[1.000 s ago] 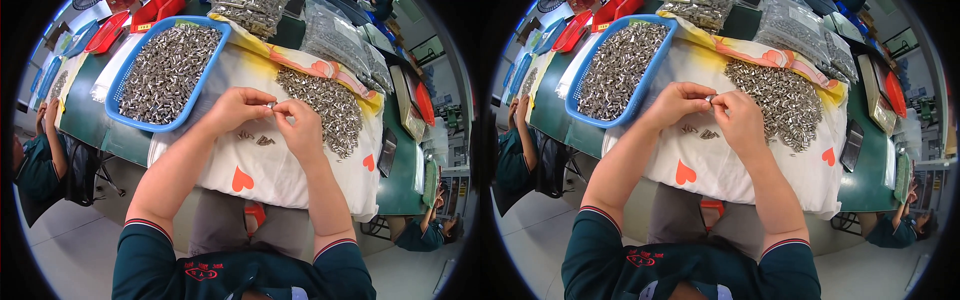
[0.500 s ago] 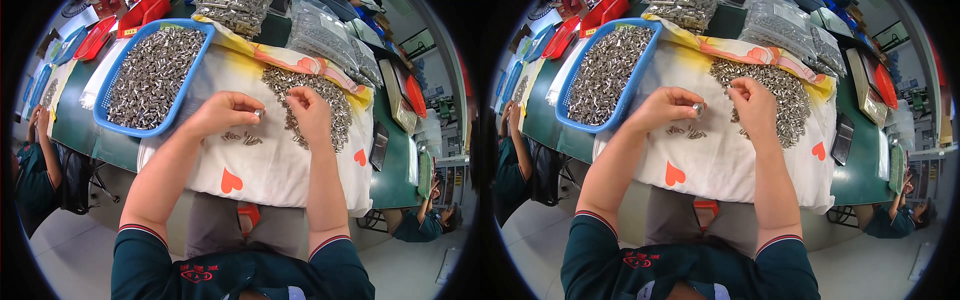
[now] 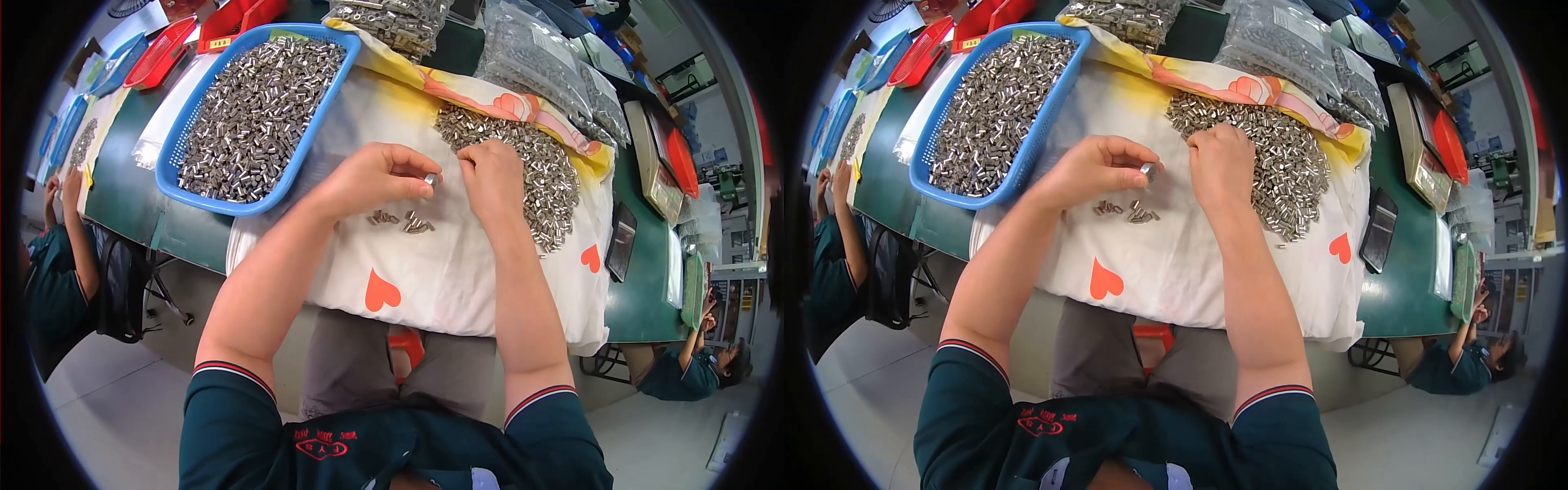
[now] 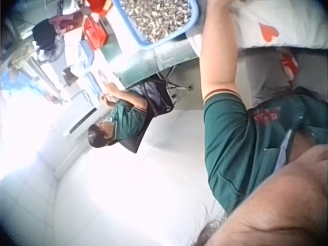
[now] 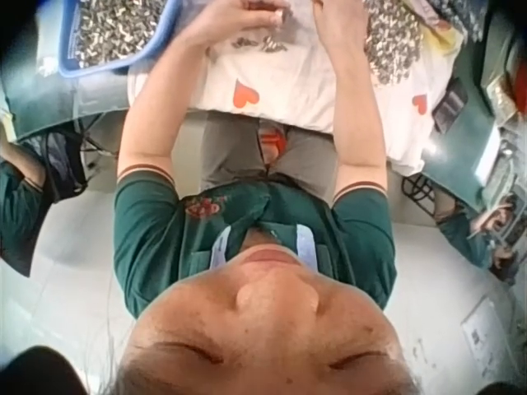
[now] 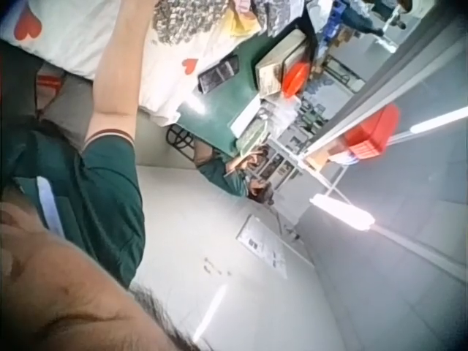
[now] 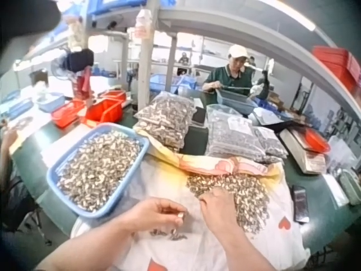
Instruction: The recorder is inspecting and assembling small metal hardware components at a manufacturing workbench.
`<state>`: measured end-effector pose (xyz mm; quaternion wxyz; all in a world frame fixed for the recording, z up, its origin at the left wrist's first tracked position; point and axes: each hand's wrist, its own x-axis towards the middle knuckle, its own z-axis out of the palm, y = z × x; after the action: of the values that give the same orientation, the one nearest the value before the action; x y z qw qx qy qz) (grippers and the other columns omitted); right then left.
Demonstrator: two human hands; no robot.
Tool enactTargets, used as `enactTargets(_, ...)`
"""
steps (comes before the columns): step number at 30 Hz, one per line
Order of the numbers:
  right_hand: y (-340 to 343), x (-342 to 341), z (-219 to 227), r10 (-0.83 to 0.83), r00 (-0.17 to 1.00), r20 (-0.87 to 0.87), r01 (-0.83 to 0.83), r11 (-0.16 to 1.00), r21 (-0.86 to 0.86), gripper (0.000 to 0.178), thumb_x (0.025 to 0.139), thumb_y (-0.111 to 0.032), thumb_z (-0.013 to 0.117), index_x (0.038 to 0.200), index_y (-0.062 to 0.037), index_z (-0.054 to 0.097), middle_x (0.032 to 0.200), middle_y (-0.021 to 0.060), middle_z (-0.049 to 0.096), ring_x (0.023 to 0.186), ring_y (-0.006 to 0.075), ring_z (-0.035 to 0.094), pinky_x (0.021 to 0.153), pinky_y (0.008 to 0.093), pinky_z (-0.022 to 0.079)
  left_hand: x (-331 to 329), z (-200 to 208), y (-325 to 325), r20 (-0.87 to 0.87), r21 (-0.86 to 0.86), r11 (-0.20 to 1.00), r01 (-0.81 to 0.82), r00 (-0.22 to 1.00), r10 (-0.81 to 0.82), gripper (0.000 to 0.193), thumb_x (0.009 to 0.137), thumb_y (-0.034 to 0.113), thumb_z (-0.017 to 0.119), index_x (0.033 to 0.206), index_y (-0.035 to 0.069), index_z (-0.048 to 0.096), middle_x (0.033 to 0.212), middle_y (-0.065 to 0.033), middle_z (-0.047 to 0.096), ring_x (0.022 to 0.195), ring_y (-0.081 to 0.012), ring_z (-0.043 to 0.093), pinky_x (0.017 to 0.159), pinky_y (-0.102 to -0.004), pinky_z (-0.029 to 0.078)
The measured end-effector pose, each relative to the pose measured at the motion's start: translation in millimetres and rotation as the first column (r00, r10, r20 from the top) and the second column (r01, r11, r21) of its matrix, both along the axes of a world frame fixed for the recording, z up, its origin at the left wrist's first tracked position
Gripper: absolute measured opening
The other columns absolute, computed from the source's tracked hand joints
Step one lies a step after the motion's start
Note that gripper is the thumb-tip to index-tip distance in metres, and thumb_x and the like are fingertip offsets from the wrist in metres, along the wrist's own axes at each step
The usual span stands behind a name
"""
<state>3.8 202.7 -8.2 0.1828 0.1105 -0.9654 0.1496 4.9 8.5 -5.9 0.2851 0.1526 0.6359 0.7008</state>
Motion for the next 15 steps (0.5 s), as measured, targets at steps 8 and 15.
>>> enactTargets(8, -14, 23, 25, 0.098, 0.99, 0.099, -0.034, 0.859, -0.511, 0.007, 0.074, -0.008, 0.059, 0.078, -0.0042, 0.062, 0.078, 0.0072, 0.059, 0.074, 0.0207, 0.055, 0.068, 0.031, 0.044, -2, 2, -2, 0.076, 0.107, 0.989, -0.1, 0.993, 0.092, 0.033, 0.078, 0.004, 0.061, 0.109, -0.002, 0.052, 0.096, -0.0064, 0.061, 0.084, -0.0104, 0.058, 0.077, -0.0228, 0.046)
enactTargets(15, -16, 32, 29, 0.367, 0.908, 0.203, -0.126, 0.701, -0.702, 0.011, 0.075, -0.004, 0.06, 0.086, -0.0018, 0.062, 0.08, 0.0017, 0.061, 0.071, 0.0068, 0.053, 0.064, 0.0213, 0.043, -3, -3, -2, 0.108, 0.179, 0.977, -0.118, 0.989, 0.1, 0.03, 0.077, 0.006, 0.063, 0.105, -0.001, 0.056, 0.088, -0.005, 0.062, 0.078, -0.0089, 0.058, 0.071, -0.021, 0.047)
